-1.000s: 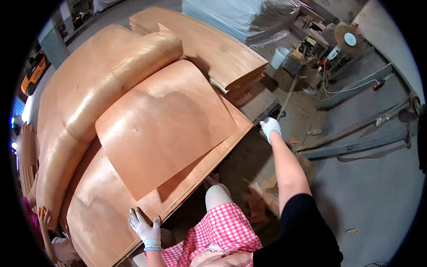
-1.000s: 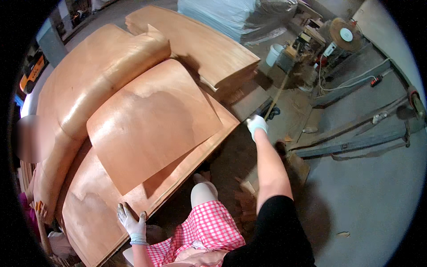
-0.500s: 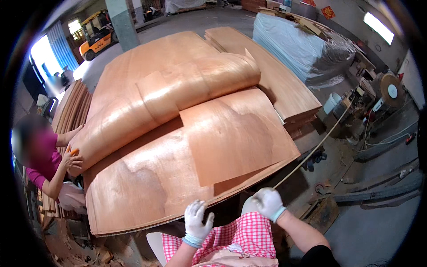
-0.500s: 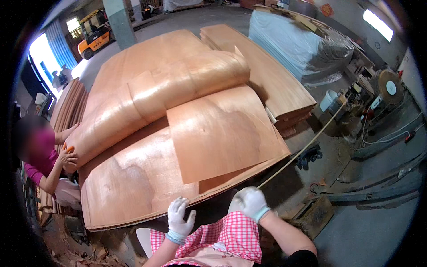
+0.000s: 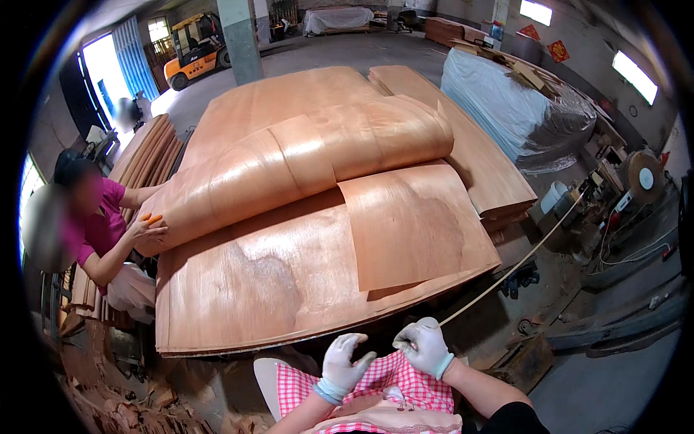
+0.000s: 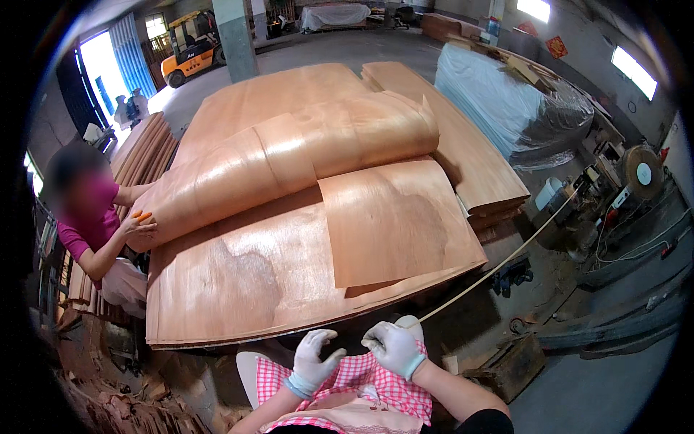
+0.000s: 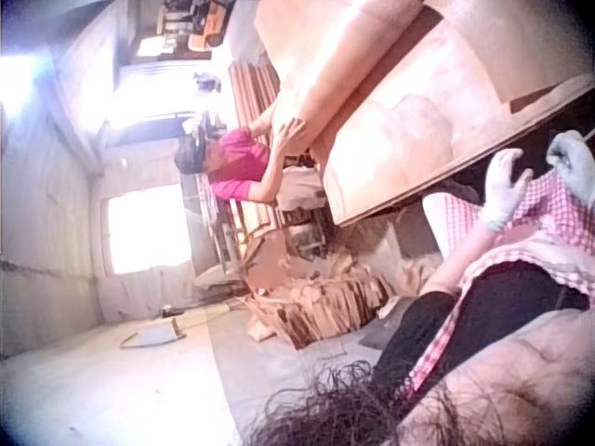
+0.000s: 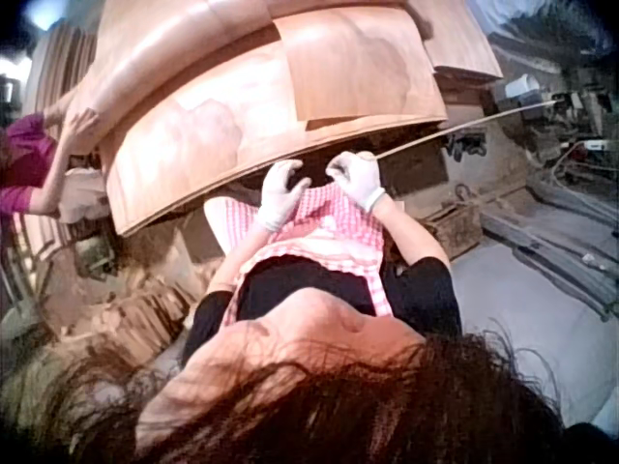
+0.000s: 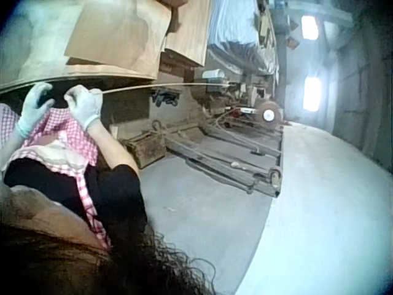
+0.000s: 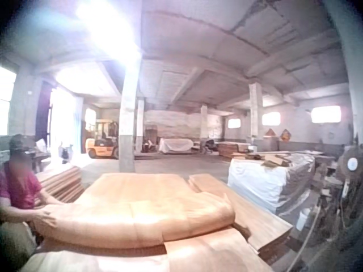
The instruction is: The person stacks thin sheets of wood veneer on a workbench. They lift each sheet from a pile and place it onto a growing stack, smoothing the surface with their hands. Another person is visible in the background working on a separate pile of veneers.
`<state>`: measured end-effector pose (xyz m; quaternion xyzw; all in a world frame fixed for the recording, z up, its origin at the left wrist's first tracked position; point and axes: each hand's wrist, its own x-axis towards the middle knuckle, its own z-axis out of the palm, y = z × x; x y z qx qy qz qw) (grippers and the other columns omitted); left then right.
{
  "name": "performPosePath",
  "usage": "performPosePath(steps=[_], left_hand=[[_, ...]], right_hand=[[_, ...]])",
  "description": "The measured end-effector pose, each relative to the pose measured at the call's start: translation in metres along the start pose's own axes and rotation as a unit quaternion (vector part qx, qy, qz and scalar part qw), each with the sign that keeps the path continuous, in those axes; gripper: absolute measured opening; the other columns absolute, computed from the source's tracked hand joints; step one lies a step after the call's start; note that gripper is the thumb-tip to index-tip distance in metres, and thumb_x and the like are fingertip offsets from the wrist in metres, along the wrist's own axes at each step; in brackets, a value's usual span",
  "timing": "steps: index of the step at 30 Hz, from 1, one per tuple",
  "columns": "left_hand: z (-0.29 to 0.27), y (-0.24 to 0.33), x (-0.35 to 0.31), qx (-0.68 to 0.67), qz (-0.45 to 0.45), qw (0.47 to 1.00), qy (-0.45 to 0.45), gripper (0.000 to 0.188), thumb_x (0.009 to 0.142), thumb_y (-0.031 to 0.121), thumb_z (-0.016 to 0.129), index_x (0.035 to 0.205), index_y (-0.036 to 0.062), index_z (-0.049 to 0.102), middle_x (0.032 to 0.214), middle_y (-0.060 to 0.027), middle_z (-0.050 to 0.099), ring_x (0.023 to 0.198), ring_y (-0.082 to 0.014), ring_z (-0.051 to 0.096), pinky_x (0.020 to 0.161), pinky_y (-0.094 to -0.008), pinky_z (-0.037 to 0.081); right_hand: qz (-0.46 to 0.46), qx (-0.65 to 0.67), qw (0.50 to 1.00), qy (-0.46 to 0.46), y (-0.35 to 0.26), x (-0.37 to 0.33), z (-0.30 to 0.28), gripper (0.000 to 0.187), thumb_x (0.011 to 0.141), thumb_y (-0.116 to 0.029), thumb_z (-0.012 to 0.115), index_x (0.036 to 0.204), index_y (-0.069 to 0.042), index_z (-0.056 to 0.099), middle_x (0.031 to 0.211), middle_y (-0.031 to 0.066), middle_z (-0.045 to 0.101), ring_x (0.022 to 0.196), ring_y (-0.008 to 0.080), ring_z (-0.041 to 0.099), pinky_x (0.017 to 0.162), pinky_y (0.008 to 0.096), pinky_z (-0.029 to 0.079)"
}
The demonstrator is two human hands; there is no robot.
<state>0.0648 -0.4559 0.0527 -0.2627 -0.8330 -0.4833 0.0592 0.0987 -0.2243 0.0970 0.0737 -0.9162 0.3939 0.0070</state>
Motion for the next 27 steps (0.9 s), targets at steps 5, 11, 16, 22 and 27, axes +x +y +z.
performPosePath(steps=[5, 11, 16, 22, 27], left_hand=[[0.016, 0.016, -0.001, 0.001, 0.063, 0.998, -0.011, 0.048, 0.070, 0.016, 0.085, 0.109, 0.0022, 0.062, 0.101, -0.0165, 0.066, 0.090, -0.0342, 0.065, 0.077, -0.0411, 0.055], [0.029, 0.027, -0.015, -0.061, 0.007, 0.998, 0.006, 0.026, 0.072, 0.013, 0.075, 0.095, 0.0016, 0.067, 0.089, -0.0154, 0.067, 0.079, -0.0326, 0.066, 0.071, -0.0397, 0.055], [0.053, 0.012, -0.039, -0.279, -0.181, 0.943, 0.015, 0.015, 0.084, 0.000, 0.069, 0.099, -0.0012, 0.068, 0.093, -0.0071, 0.070, 0.085, -0.0162, 0.066, 0.078, -0.0288, 0.054], [0.063, 0.005, -0.047, -0.467, -0.302, 0.831, 0.031, 0.018, 0.087, 0.002, 0.074, 0.104, -0.0010, 0.068, 0.094, -0.0046, 0.071, 0.086, -0.0116, 0.065, 0.080, -0.0267, 0.054], [0.065, -0.002, -0.050, -0.507, -0.351, 0.786, 0.045, 0.011, 0.095, 0.007, 0.070, 0.102, -0.0004, 0.068, 0.091, -0.0040, 0.070, 0.078, -0.0106, 0.065, 0.073, -0.0256, 0.055]], right_hand=[[-0.010, 0.145, 0.989, -0.026, -0.012, -0.012, 0.020, 0.014, 0.089, -0.015, 0.067, 0.092, -0.001, 0.069, 0.138, 0.0207, 0.058, 0.127, 0.0366, 0.055, 0.107, 0.0444, 0.043], [0.025, 0.285, 0.957, -0.053, -0.016, -0.025, 0.036, 0.019, 0.093, -0.018, 0.070, 0.100, -0.001, 0.066, 0.143, 0.0183, 0.053, 0.131, 0.0307, 0.054, 0.106, 0.0410, 0.047], [0.030, 0.279, 0.958, -0.058, -0.013, -0.024, 0.044, 0.018, 0.095, -0.017, 0.068, 0.099, 0.000, 0.065, 0.139, 0.0169, 0.055, 0.127, 0.0278, 0.056, 0.103, 0.0399, 0.048], [0.049, 0.329, 0.942, -0.043, -0.011, -0.024, 0.050, 0.030, 0.096, -0.012, 0.067, 0.122, 0.000, 0.058, 0.142, 0.0187, 0.052, 0.131, 0.0277, 0.054, 0.108, 0.0387, 0.045], [0.124, 0.460, 0.878, -0.036, 0.006, -0.018, 0.061, 0.056, 0.100, -0.004, 0.056, 0.152, -0.002, 0.035, 0.149, 0.0143, 0.047, 0.142, 0.0248, 0.044, 0.114, 0.0353, 0.040]])
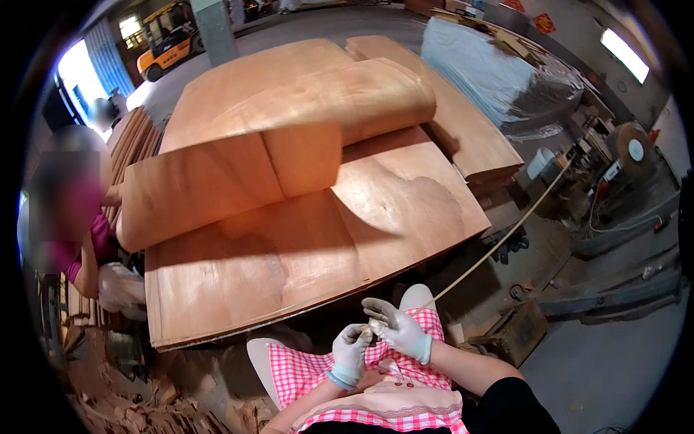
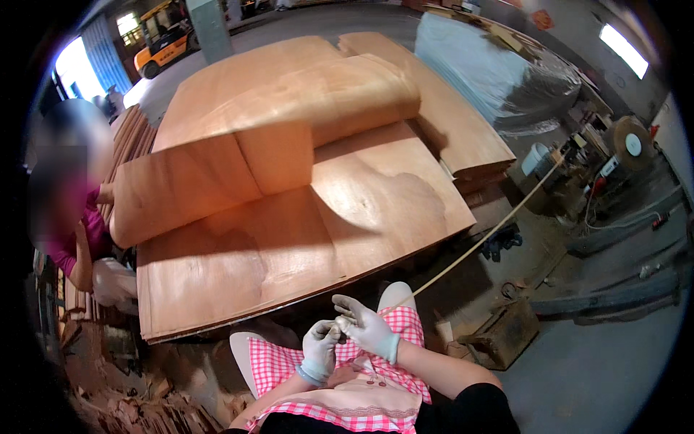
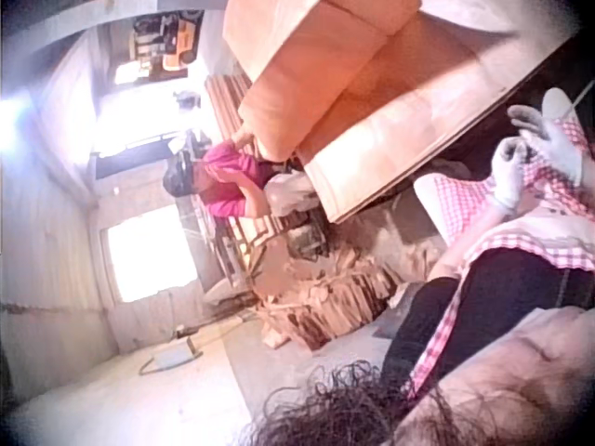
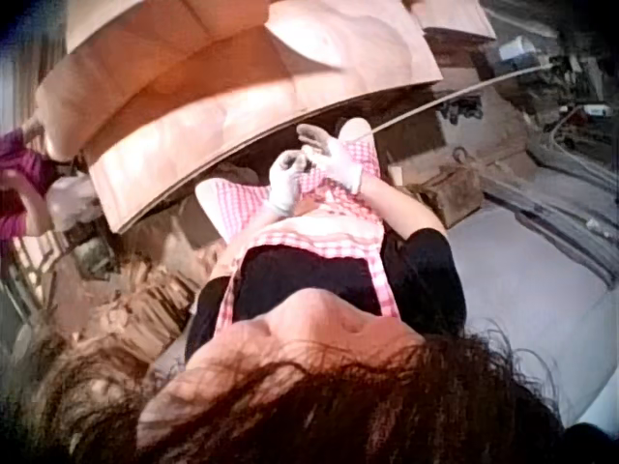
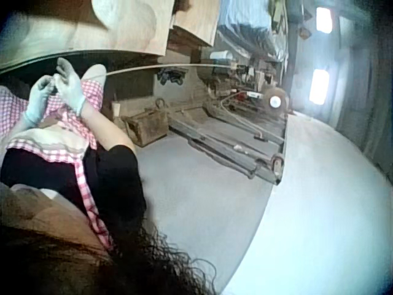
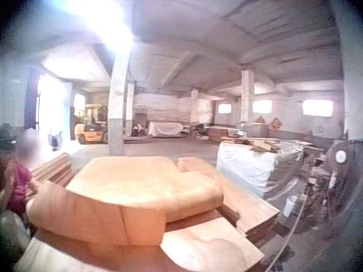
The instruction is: The person stacks thin sheets of wood veneer on a workbench. They lift each sheet from a pile and place it onto a growing stack, smoothing the surface with their hands. Another person is visible in the background working on a separate pile of veneers.
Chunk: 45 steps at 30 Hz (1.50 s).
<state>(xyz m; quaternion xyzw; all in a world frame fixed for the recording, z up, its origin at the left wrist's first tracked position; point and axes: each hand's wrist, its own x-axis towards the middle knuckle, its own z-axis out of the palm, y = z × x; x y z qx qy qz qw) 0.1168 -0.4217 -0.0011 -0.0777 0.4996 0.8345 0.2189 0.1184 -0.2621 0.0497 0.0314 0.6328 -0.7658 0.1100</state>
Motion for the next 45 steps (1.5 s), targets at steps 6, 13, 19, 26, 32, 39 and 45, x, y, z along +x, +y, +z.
performPosePath(steps=[6, 13, 19, 26, 32, 39, 45], left_hand=[[-0.001, 0.025, 0.002, -0.077, 0.028, 0.993, 0.084, 0.008, 0.096, 0.008, 0.069, 0.100, 0.0018, 0.066, 0.090, -0.0081, 0.070, 0.077, -0.0165, 0.066, 0.076, -0.0285, 0.056], [-0.014, 0.064, -0.005, -0.044, 0.081, 0.991, 0.098, 0.005, 0.096, 0.004, 0.067, 0.100, 0.0020, 0.067, 0.094, -0.0078, 0.071, 0.078, -0.0154, 0.066, 0.076, -0.0288, 0.056], [-0.042, 0.072, 0.001, -0.050, 0.095, 0.986, 0.126, 0.006, 0.093, 0.002, 0.070, 0.098, -0.0007, 0.069, 0.092, -0.0078, 0.072, 0.078, -0.0140, 0.065, 0.075, -0.0266, 0.053], [-0.048, 0.096, 0.109, 0.018, 0.143, 0.976, 0.166, 0.005, 0.095, 0.005, 0.069, 0.094, -0.0003, 0.069, 0.085, -0.0062, 0.071, 0.076, -0.0141, 0.066, 0.073, -0.0272, 0.053], [-0.042, 0.107, 0.230, 0.104, 0.195, 0.958, 0.183, 0.016, 0.095, 0.011, 0.072, 0.104, -0.0006, 0.068, 0.094, -0.0064, 0.072, 0.084, -0.0137, 0.067, 0.081, -0.0257, 0.053], [-0.013, 0.128, 0.356, 0.415, 0.305, 0.816, 0.264, 0.017, 0.080, 0.024, 0.083, 0.086, 0.0089, 0.077, 0.093, -0.0067, 0.071, 0.089, -0.0215, 0.066, 0.097, -0.0359, 0.047], [-0.012, 0.142, 0.434, 0.581, 0.336, 0.671, 0.314, 0.014, 0.084, 0.031, 0.072, 0.080, 0.0178, 0.076, 0.099, -0.0032, 0.069, 0.109, -0.0223, 0.059, 0.117, -0.0525, 0.024]], right_hand=[[-0.188, -0.301, 0.928, 0.115, -0.078, 0.009, -0.010, 0.036, 0.095, -0.008, 0.061, 0.130, 0.000, 0.060, 0.135, 0.0177, 0.060, 0.128, 0.0287, 0.057, 0.109, 0.0378, 0.044], [-0.120, -0.572, 0.807, -0.086, -0.106, 0.040, -0.032, 0.027, 0.096, -0.025, 0.059, 0.109, -0.005, 0.071, 0.109, 0.0164, 0.070, 0.104, 0.0357, 0.065, 0.093, 0.0458, 0.052], [-0.039, -0.552, 0.819, -0.151, -0.103, 0.068, -0.028, 0.030, 0.098, -0.029, 0.059, 0.110, -0.004, 0.072, 0.102, 0.0166, 0.072, 0.098, 0.0348, 0.067, 0.088, 0.0432, 0.053], [0.105, -0.428, 0.888, -0.131, -0.091, 0.137, -0.048, 0.033, 0.096, -0.029, 0.065, 0.111, 0.000, 0.070, 0.095, 0.0151, 0.073, 0.083, 0.0231, 0.069, 0.080, 0.0353, 0.054], [0.108, -0.312, 0.943, -0.052, -0.086, 0.216, -0.101, 0.029, 0.092, -0.028, 0.074, 0.105, -0.002, 0.072, 0.082, 0.0031, 0.068, 0.071, 0.0102, 0.060, 0.062, 0.0293, 0.051], [0.117, -0.295, 0.948, 0.007, -0.083, 0.317, -0.182, 0.027, 0.090, -0.031, 0.076, 0.099, -0.005, 0.073, 0.081, 0.0000, 0.067, 0.069, 0.0103, 0.056, 0.058, 0.0278, 0.046], [0.074, -0.438, 0.894, 0.052, -0.081, 0.385, -0.184, 0.033, 0.091, -0.033, 0.070, 0.101, -0.002, 0.074, 0.088, 0.0152, 0.073, 0.080, 0.0234, 0.067, 0.076, 0.0368, 0.053]])
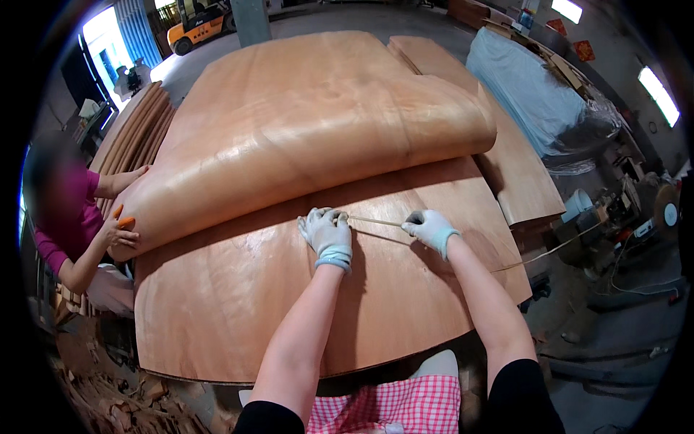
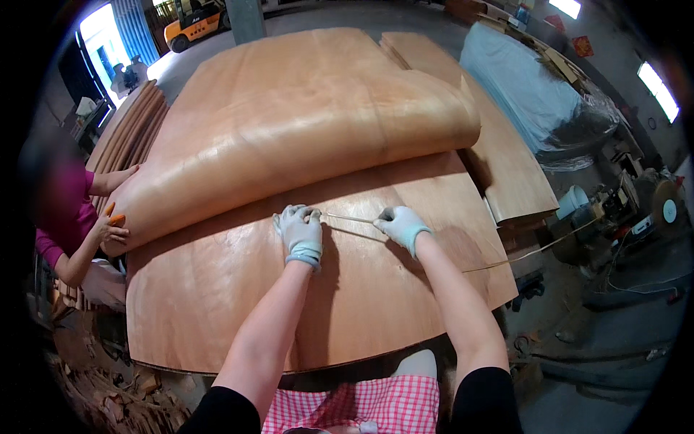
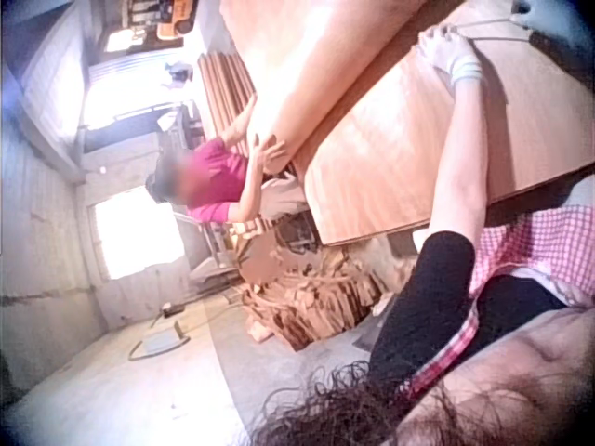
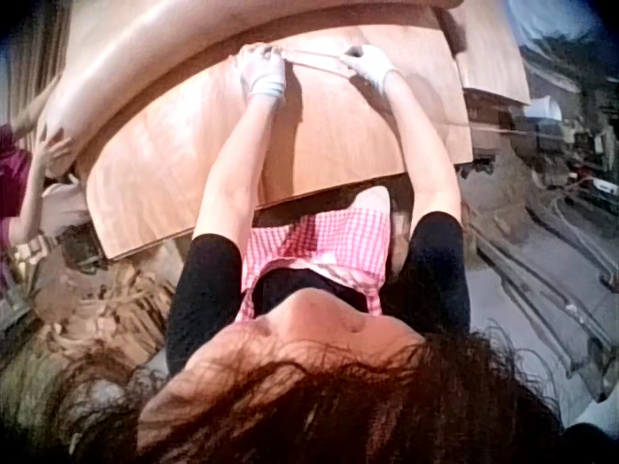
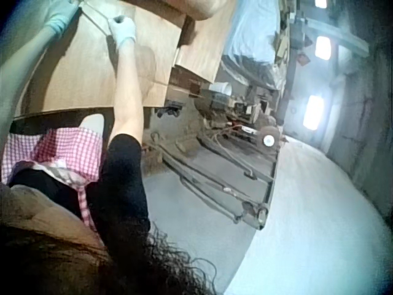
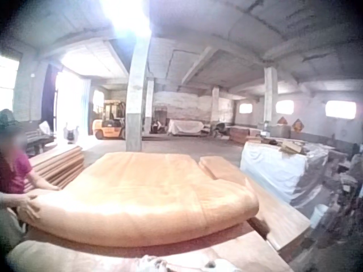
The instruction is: The person stacks thin sheets of wood veneer on a workbench. They lift each sheet from a pile and place it onto a growing stack, smoothing the surface with their hands. Another person is visible in the background working on a separate pile of veneers.
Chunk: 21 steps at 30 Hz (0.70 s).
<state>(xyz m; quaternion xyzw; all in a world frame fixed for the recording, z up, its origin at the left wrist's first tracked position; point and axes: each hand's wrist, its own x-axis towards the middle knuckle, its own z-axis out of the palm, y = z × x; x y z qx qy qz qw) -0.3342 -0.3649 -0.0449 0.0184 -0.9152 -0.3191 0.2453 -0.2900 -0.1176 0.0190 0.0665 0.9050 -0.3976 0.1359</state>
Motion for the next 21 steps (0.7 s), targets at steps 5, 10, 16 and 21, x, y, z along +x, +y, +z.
performPosePath(steps=[5, 10, 16, 21], left_hand=[[0.027, 0.021, 0.022, 0.059, -0.025, 0.996, -0.059, 0.014, 0.082, 0.031, 0.072, 0.081, 0.0183, 0.077, 0.109, -0.0021, 0.067, 0.119, -0.0237, 0.052, 0.122, -0.0525, 0.019], [0.042, 0.003, 0.028, 0.075, -0.081, 0.990, -0.090, 0.011, 0.080, 0.022, 0.072, 0.089, 0.0181, 0.077, 0.112, -0.0093, 0.066, 0.118, -0.0291, 0.055, 0.118, -0.0478, 0.028], [0.037, -0.003, 0.007, 0.051, 0.109, 0.990, -0.076, 0.050, 0.090, 0.022, 0.062, 0.137, 0.0064, 0.056, 0.145, -0.0179, 0.052, 0.137, -0.0351, 0.044, 0.121, -0.0475, 0.025], [0.038, 0.016, -0.025, 0.151, 0.184, 0.939, -0.250, 0.064, 0.099, 0.045, 0.048, 0.149, 0.0057, 0.045, 0.159, -0.0225, 0.036, 0.149, -0.0361, 0.031, 0.122, -0.0501, 0.019]], right_hand=[[0.005, -0.086, 0.995, 0.041, 0.014, 0.038, -0.008, 0.036, 0.088, -0.034, 0.069, 0.099, 0.000, 0.074, 0.097, 0.0209, 0.074, 0.090, 0.0323, 0.070, 0.083, 0.0403, 0.053], [0.037, -0.151, 0.987, 0.035, 0.013, 0.058, 0.003, 0.036, 0.086, -0.037, 0.070, 0.099, -0.003, 0.075, 0.099, 0.0206, 0.074, 0.092, 0.0342, 0.070, 0.086, 0.0414, 0.053], [0.022, -0.147, 0.988, 0.041, 0.034, 0.065, 0.007, 0.036, 0.087, -0.037, 0.070, 0.100, -0.004, 0.075, 0.100, 0.0206, 0.073, 0.093, 0.0344, 0.070, 0.085, 0.0418, 0.054], [0.037, -0.162, 0.986, 0.022, 0.035, 0.065, 0.008, 0.035, 0.088, -0.037, 0.068, 0.103, -0.006, 0.075, 0.098, 0.0196, 0.074, 0.092, 0.0342, 0.071, 0.086, 0.0417, 0.054]])
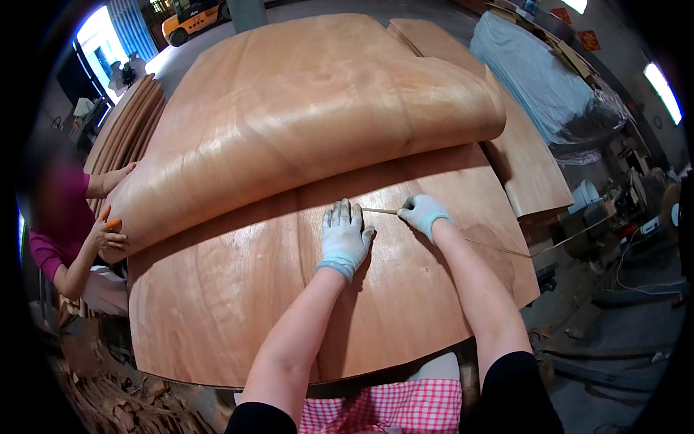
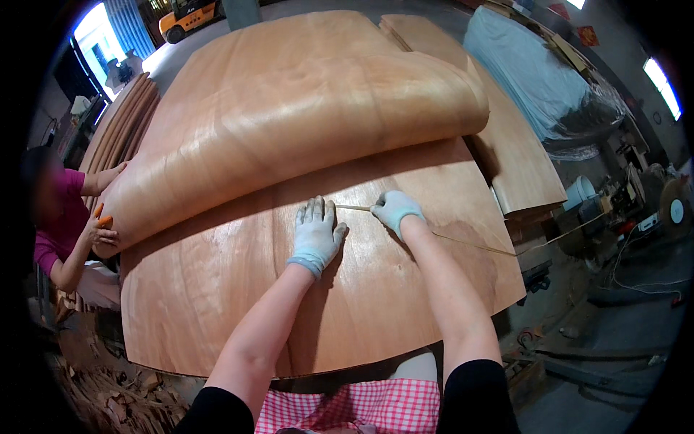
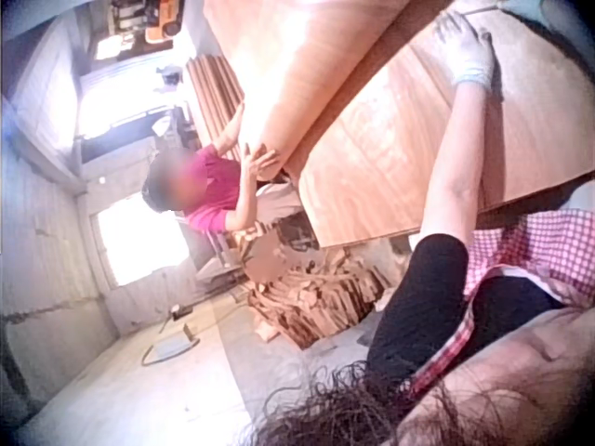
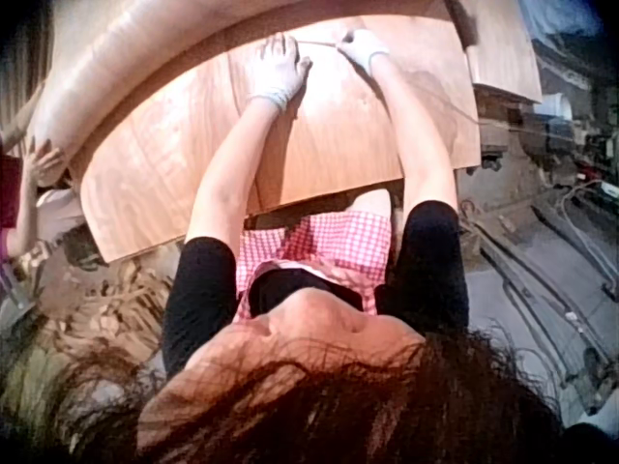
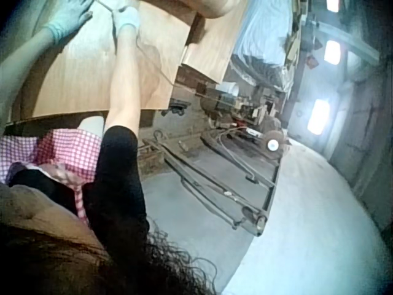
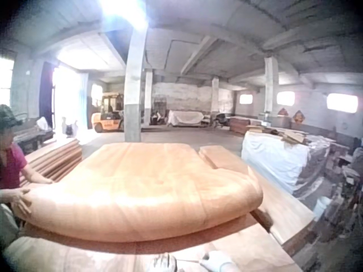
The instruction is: The person stacks thin sheets of wood veneer on a workbench. They lift each sheet from a pile and place it onto a growing stack, smoothing the surface with their hands. Another person is visible in the background working on a separate pile of veneers.
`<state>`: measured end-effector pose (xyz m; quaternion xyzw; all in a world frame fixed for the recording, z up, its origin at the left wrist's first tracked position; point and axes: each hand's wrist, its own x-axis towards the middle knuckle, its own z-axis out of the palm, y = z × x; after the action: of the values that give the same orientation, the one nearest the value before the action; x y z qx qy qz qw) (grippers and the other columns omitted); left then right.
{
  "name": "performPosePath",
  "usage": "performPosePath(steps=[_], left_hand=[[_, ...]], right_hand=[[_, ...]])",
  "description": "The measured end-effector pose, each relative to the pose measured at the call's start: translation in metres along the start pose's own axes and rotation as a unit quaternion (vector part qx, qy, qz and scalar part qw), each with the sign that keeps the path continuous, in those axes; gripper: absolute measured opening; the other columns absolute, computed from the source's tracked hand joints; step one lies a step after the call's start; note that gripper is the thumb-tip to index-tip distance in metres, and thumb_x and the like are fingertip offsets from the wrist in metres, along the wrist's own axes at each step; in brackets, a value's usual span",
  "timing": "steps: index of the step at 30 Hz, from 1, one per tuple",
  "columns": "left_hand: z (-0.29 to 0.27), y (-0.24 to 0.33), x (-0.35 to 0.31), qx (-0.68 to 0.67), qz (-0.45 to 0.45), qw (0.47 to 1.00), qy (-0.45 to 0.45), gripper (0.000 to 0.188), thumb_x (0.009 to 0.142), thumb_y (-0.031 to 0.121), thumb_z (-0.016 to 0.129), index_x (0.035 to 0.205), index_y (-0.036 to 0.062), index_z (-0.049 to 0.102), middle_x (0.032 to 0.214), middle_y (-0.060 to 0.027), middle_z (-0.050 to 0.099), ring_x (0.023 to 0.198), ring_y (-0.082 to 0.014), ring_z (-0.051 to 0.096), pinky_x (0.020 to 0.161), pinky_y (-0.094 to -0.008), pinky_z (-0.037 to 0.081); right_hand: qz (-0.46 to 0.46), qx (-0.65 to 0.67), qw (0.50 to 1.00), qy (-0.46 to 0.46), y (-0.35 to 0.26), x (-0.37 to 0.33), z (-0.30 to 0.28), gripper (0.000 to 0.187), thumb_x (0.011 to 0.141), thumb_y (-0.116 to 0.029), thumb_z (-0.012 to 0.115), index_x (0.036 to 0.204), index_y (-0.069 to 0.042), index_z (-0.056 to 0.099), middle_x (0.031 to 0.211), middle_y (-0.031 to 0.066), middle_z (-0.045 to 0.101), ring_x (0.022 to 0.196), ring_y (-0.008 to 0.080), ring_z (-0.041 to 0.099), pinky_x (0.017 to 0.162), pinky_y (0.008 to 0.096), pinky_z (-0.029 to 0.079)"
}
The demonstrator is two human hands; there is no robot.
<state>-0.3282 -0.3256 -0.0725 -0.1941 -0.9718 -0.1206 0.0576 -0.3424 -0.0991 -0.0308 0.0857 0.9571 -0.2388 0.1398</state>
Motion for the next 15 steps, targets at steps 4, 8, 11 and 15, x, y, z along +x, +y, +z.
performPosePath(steps=[4, 8, 11, 15], left_hand=[[0.001, 0.005, -0.001, 0.012, 0.005, 1.000, -0.026, 0.065, 0.099, 0.048, 0.045, 0.150, 0.0064, 0.045, 0.159, -0.0235, 0.035, 0.149, -0.0378, 0.030, 0.122, -0.0518, 0.018], [0.009, -0.006, -0.004, 0.028, 0.001, 0.999, -0.018, 0.066, 0.099, 0.050, 0.046, 0.149, 0.0077, 0.046, 0.158, -0.0235, 0.036, 0.149, -0.0370, 0.031, 0.122, -0.0515, 0.019], [0.014, -0.009, -0.004, 0.020, 0.001, 1.000, 0.001, 0.062, 0.098, 0.045, 0.051, 0.149, 0.0091, 0.047, 0.157, -0.0235, 0.038, 0.149, -0.0361, 0.032, 0.122, -0.0520, 0.019], [0.000, -0.036, -0.007, -0.464, -0.135, 0.875, 0.028, 0.052, 0.097, 0.023, 0.055, 0.146, 0.0074, 0.048, 0.148, -0.0220, 0.050, 0.140, -0.0389, 0.041, 0.121, -0.0501, 0.023]], right_hand=[[-0.037, -0.040, 0.998, 0.025, -0.002, -0.013, 0.002, 0.033, 0.090, -0.037, 0.065, 0.101, -0.008, 0.074, 0.098, 0.0173, 0.074, 0.092, 0.0346, 0.070, 0.084, 0.0433, 0.054], [-0.144, -0.061, 0.988, 0.000, -0.047, -0.068, 0.012, 0.027, 0.093, -0.033, 0.061, 0.107, -0.012, 0.073, 0.104, 0.0170, 0.073, 0.097, 0.0371, 0.069, 0.088, 0.0462, 0.053], [-0.188, -0.059, 0.980, -0.003, -0.079, -0.094, 0.013, 0.026, 0.094, -0.031, 0.062, 0.108, -0.012, 0.072, 0.103, 0.0164, 0.073, 0.095, 0.0357, 0.069, 0.087, 0.0451, 0.053], [-0.154, 0.213, 0.961, -0.091, -0.057, -0.091, 0.008, 0.028, 0.093, -0.031, 0.068, 0.104, -0.005, 0.073, 0.091, 0.0122, 0.074, 0.081, 0.0246, 0.069, 0.077, 0.0379, 0.054]])
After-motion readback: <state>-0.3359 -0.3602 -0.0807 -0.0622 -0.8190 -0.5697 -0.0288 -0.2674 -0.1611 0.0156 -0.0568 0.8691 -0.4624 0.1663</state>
